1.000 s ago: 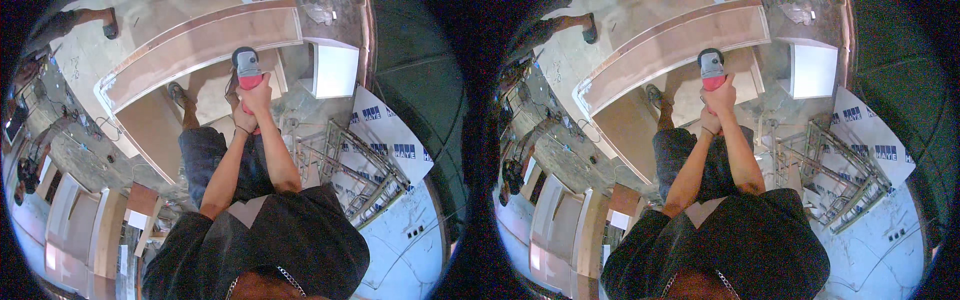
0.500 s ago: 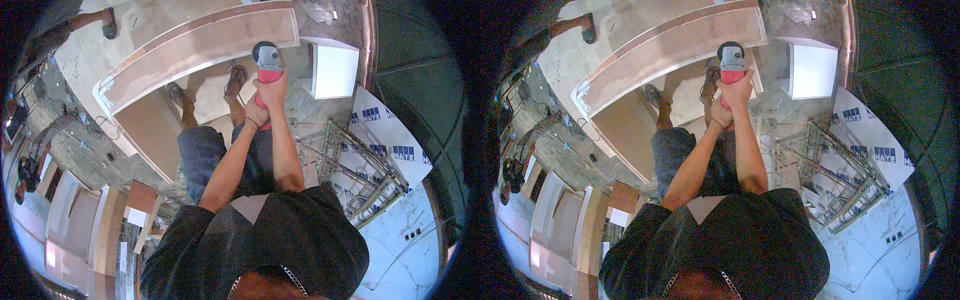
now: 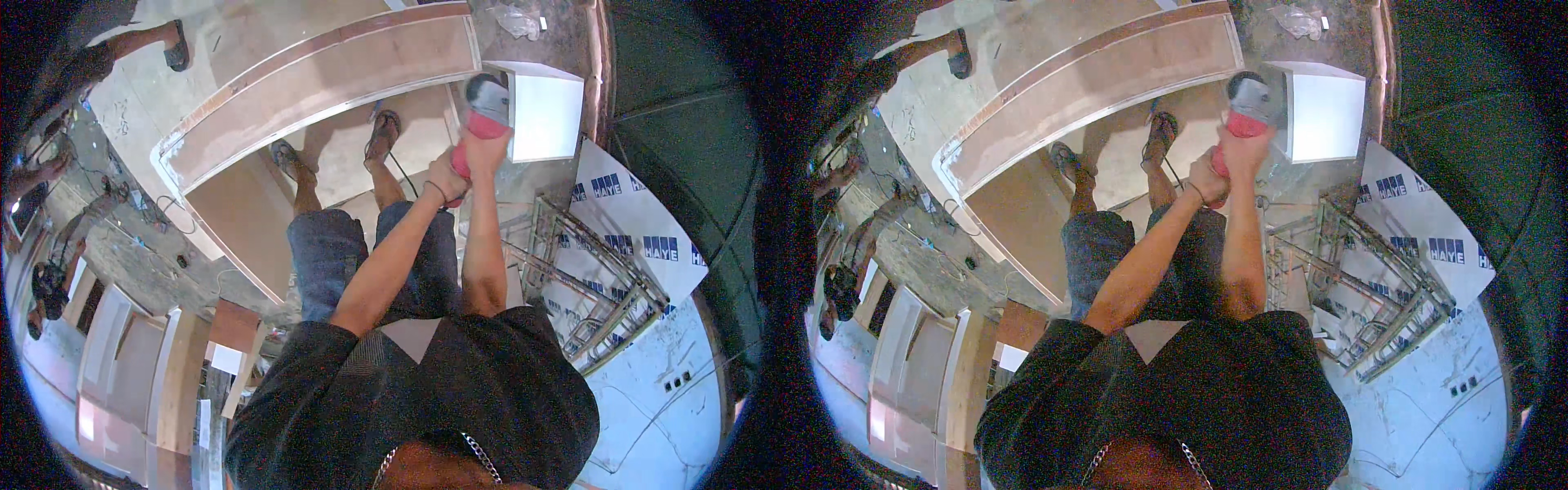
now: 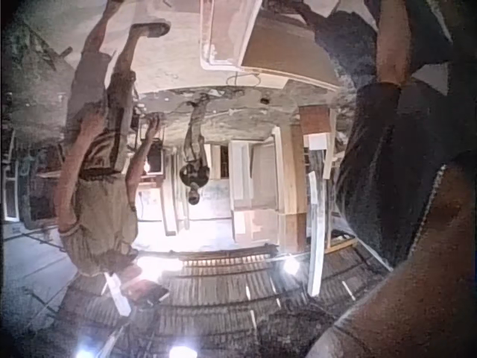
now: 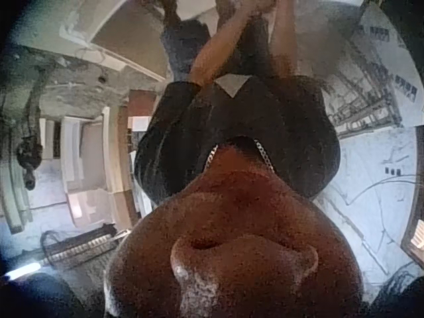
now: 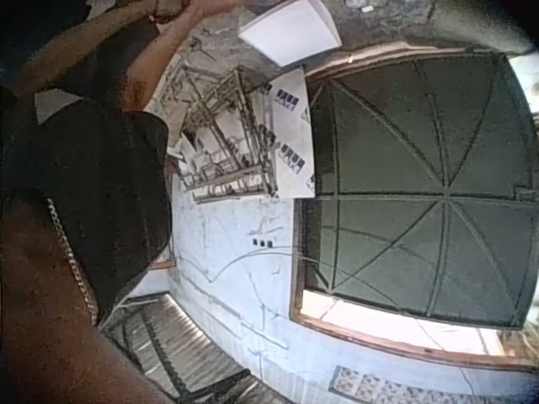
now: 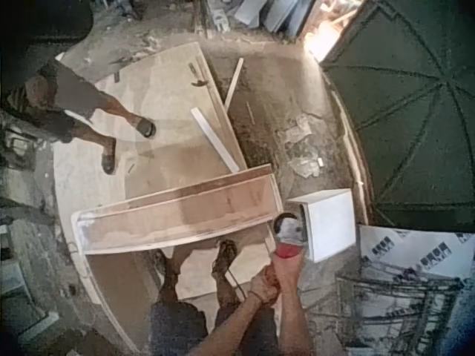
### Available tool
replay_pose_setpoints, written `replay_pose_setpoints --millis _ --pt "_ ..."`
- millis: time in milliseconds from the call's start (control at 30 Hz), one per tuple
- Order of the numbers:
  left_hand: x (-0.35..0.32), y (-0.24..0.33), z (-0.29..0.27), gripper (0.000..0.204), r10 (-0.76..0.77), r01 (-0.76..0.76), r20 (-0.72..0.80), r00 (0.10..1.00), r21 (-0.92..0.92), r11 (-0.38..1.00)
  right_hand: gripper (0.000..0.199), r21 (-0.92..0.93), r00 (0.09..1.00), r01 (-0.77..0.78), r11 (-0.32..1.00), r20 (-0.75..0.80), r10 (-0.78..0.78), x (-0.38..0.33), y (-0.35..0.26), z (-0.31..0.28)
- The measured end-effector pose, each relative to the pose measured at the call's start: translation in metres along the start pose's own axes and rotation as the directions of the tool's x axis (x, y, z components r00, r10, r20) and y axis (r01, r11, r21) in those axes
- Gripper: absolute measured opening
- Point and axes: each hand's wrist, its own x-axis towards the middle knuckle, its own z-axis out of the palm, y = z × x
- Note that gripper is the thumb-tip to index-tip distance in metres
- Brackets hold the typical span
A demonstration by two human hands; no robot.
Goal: The person uses a power sander to smooth the edges and surfaces of a wooden furniture structure, moving the tool across the joints and sides.
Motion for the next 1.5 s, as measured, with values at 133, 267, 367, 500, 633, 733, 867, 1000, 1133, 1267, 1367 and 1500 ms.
replay_pose_setpoints --millis 133,267,367,500,633,733,867,1000,1133,1267,1367,1500 --pt "-0.009 0.014 -0.038 0.084 0.323 -0.328 0.056 0.945 0.115 0.938 0.081 0.203 0.996 0.012 0.979 -0.093 0.007 0.016 0.063 -0.039" --pt "0.021 0.024 -0.124 0.079 0.322 -0.103 -0.260 0.910 0.613 0.784 0.076 -0.069 0.966 -0.086 0.994 -0.249 0.067 0.021 0.128 -0.068" --pt "0.053 0.031 -0.137 0.084 0.036 -0.061 0.049 0.998 0.798 0.599 0.076 -0.141 0.960 -0.075 0.987 -0.277 0.033 0.009 0.163 -0.086" --pt "0.062 0.025 -0.136 0.095 -0.033 -0.082 0.113 0.993 0.862 0.501 0.075 -0.004 0.921 -0.224 0.974 -0.328 0.211 -0.009 0.188 -0.092" --pt "0.062 0.024 -0.142 0.097 0.005 -0.156 0.174 0.985 0.865 0.477 0.079 0.174 0.941 -0.236 0.956 -0.204 0.270 -0.017 0.191 -0.088" --pt "0.072 0.033 -0.136 0.094 0.040 -0.146 0.146 0.989 0.853 0.502 0.084 0.006 0.944 -0.179 0.984 -0.279 0.174 -0.019 0.181 -0.084" --pt "0.079 0.038 -0.120 0.092 -0.020 -0.164 0.200 0.980 0.852 0.497 0.085 -0.110 0.945 -0.226 0.968 -0.266 0.190 -0.019 0.163 -0.084" --pt "0.076 0.028 -0.121 0.086 0.118 -0.244 0.214 0.970 0.854 0.459 0.087 -0.084 0.954 -0.197 0.977 -0.245 0.172 -0.019 0.154 -0.085" --pt "0.095 0.030 -0.118 0.080 0.385 -0.334 0.155 0.910 0.826 0.455 0.089 0.093 0.969 -0.094 0.991 -0.219 0.112 -0.018 0.164 -0.085" --pt "0.141 0.052 -0.111 0.091 0.555 -0.196 -0.199 0.808 0.797 0.572 0.090 0.211 0.971 -0.132 0.968 -0.168 0.169 -0.023 0.185 -0.086" --pt "0.162 0.062 -0.113 0.102 0.556 -0.181 -0.275 0.784 0.755 0.630 0.090 0.190 0.946 -0.167 0.967 -0.245 0.211 -0.029 0.194 -0.087" --pt "0.160 0.062 -0.114 0.116 0.551 -0.179 -0.264 0.792 0.761 0.624 0.093 0.163 0.930 -0.233 0.959 -0.249 0.269 -0.037 0.190 -0.092"
